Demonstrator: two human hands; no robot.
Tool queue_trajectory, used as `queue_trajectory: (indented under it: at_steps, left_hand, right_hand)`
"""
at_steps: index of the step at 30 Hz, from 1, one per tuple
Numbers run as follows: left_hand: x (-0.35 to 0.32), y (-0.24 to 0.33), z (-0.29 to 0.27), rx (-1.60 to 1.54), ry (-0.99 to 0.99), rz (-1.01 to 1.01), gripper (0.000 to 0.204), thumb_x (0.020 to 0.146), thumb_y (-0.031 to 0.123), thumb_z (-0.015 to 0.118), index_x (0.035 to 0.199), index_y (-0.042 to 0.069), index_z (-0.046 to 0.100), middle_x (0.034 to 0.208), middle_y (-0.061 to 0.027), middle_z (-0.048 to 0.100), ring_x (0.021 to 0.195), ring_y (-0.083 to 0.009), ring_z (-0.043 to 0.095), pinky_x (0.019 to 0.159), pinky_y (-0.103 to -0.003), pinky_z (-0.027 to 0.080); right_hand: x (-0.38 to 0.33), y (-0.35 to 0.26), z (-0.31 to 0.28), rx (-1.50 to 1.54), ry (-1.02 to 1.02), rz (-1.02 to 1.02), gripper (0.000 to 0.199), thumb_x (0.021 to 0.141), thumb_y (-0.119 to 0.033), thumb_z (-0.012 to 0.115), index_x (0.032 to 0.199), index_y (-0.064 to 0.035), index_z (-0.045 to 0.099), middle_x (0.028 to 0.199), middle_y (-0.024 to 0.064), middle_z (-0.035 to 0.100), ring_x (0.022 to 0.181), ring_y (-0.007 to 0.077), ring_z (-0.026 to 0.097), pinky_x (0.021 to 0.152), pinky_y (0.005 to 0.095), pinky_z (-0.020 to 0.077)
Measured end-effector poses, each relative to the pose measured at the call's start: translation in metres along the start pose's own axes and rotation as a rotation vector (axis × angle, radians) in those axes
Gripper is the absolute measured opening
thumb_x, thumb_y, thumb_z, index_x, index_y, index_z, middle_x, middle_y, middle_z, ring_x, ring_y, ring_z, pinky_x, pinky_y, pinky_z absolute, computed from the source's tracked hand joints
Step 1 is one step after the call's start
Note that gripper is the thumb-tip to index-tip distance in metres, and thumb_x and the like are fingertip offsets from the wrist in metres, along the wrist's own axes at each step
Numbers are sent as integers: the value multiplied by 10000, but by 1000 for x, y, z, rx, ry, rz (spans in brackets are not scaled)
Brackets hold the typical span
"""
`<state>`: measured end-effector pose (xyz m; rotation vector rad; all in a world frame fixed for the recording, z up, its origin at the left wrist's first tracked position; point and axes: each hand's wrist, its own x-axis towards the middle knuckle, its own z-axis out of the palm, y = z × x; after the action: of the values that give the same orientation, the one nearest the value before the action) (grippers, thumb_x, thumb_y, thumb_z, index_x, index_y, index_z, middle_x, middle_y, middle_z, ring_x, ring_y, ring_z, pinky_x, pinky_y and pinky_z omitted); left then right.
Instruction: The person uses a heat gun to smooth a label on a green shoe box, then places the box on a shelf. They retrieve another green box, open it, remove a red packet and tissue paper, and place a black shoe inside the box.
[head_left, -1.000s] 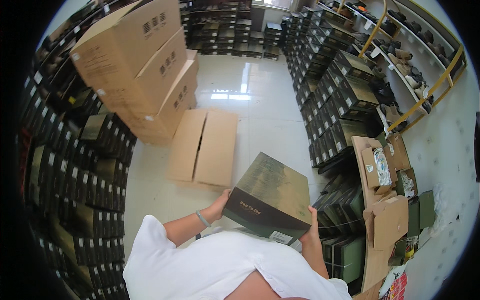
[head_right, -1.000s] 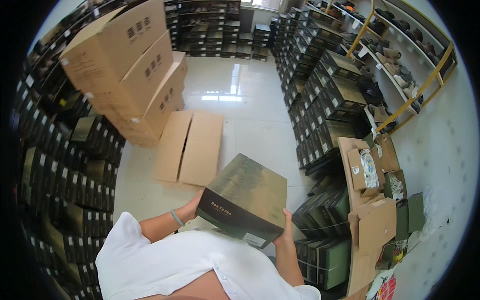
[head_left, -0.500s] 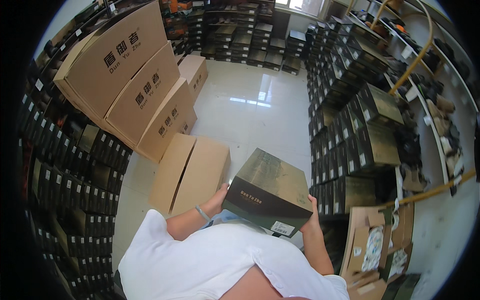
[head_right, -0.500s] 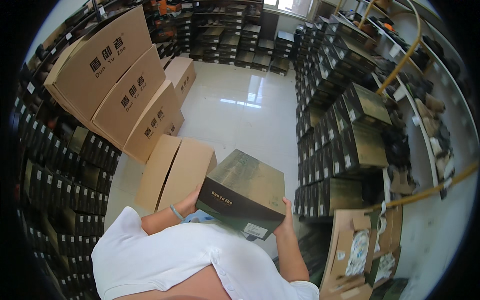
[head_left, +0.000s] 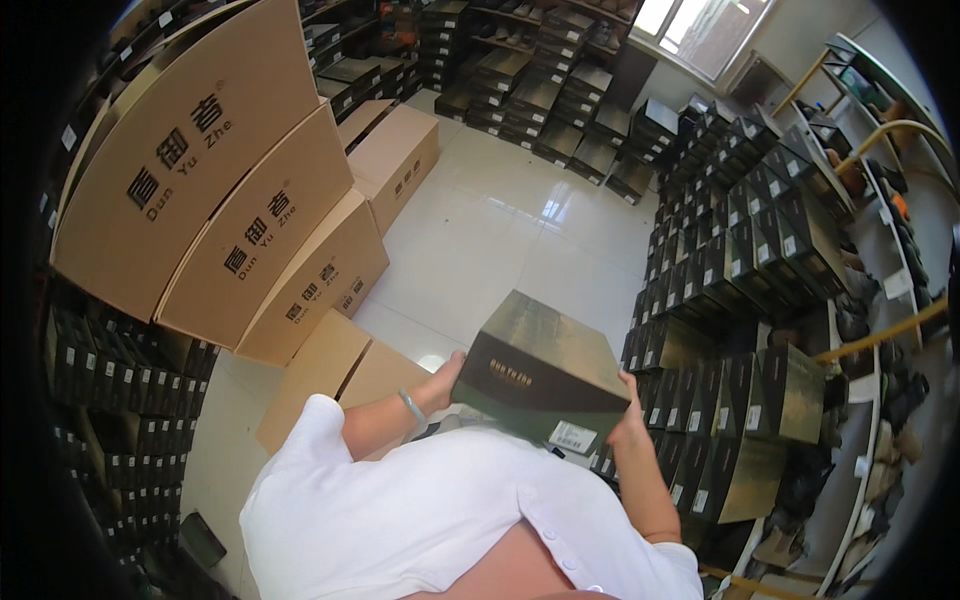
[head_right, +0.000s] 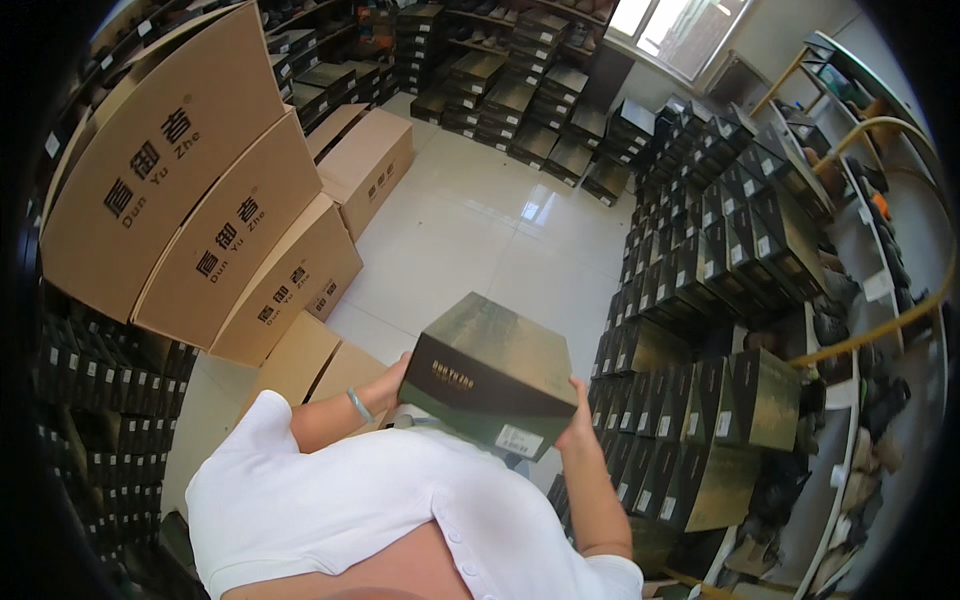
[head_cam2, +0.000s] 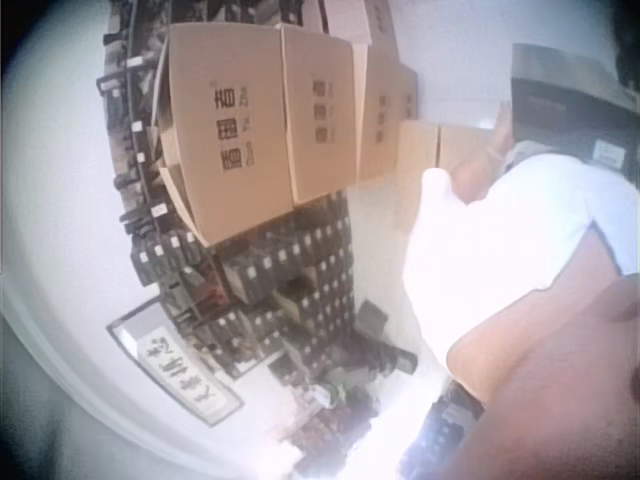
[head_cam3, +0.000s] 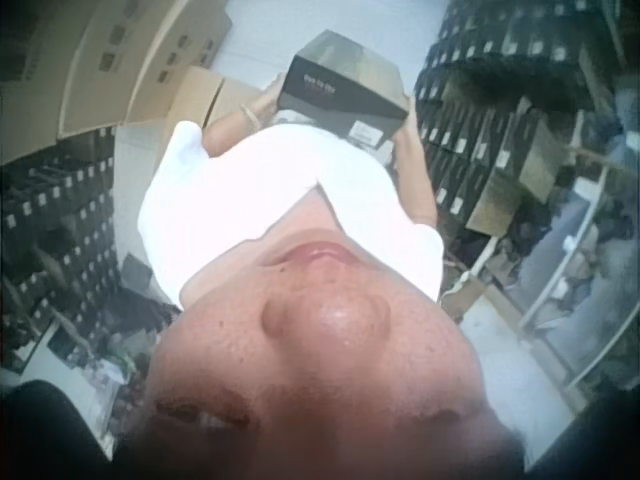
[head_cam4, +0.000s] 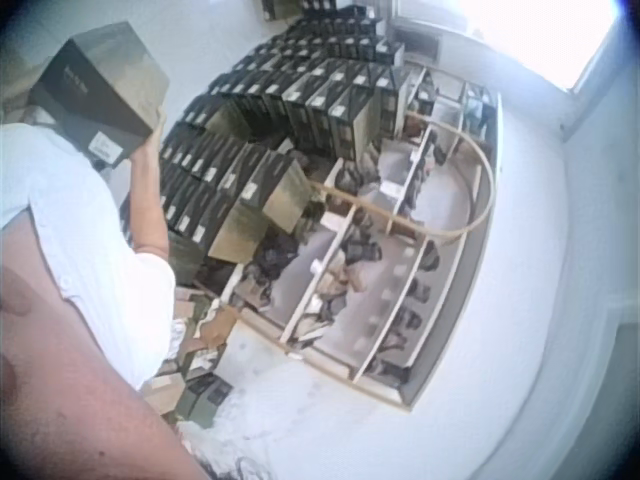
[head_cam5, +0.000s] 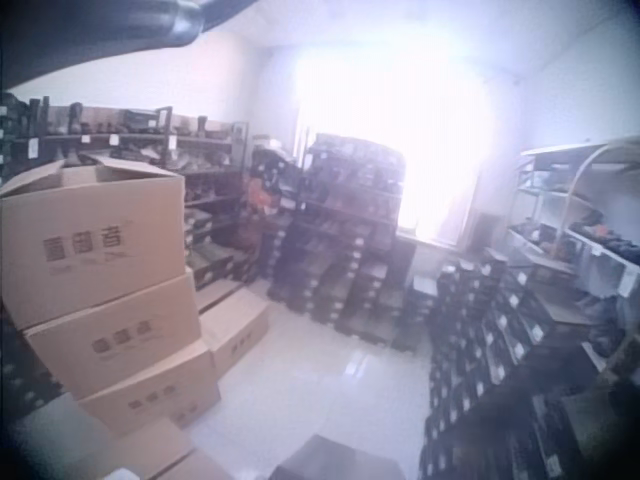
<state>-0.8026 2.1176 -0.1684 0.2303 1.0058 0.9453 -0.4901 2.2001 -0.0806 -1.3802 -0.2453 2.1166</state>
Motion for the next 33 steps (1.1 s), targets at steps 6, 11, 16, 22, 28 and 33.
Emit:
queue_trajectory:
  at_steps: [6,11,16,22,28,33]
  left_hand:
    - [94,148,18,-160,-29,-30,382,1011,331,402,1153,49,617,1039,-80,669,869,-144,672,676,-291,580]
    - [173,218,16,-228,311,27,384,985,432,467,1087,98,626,922,-45,676,739,-145,658,592,-275,549]
    - [246,316,39,-362,509,91,380,991,439,472,1065,95,615,863,-39,668,693,-143,654,530,-244,527]
    - [319,416,0,-456,578,156,348,987,398,484,1080,89,615,876,-42,678,687,-156,656,525,-270,531]
    - [405,529,-63,-576,632,102,358,972,440,497,1046,117,632,869,-25,675,674,-150,648,513,-275,519]
    - [464,622,-135,-481,520,112,388,964,457,494,1070,112,638,885,-28,680,706,-158,659,547,-268,537]
  right_hand:
    - [146,-151,90,-149,-61,152,615,908,-538,425,1261,-60,583,1221,163,621,1105,325,594,963,502,467]
    - [292,-262,165,-372,-74,343,625,888,-596,450,1196,-73,599,1127,160,634,978,307,597,881,495,479]
    - [392,-353,255,-519,-102,431,603,875,-602,474,1155,-85,608,1051,144,641,922,288,596,796,481,493]
    - [511,-427,372,-618,-183,506,582,866,-600,487,1101,-84,619,963,129,643,842,276,592,736,470,497]
    - [640,-474,494,-745,-154,569,582,852,-610,500,1082,-91,629,948,118,653,827,277,601,733,463,500]
    - [718,-521,604,-769,-141,598,553,857,-597,513,1067,-101,639,938,113,675,824,273,620,735,438,512]
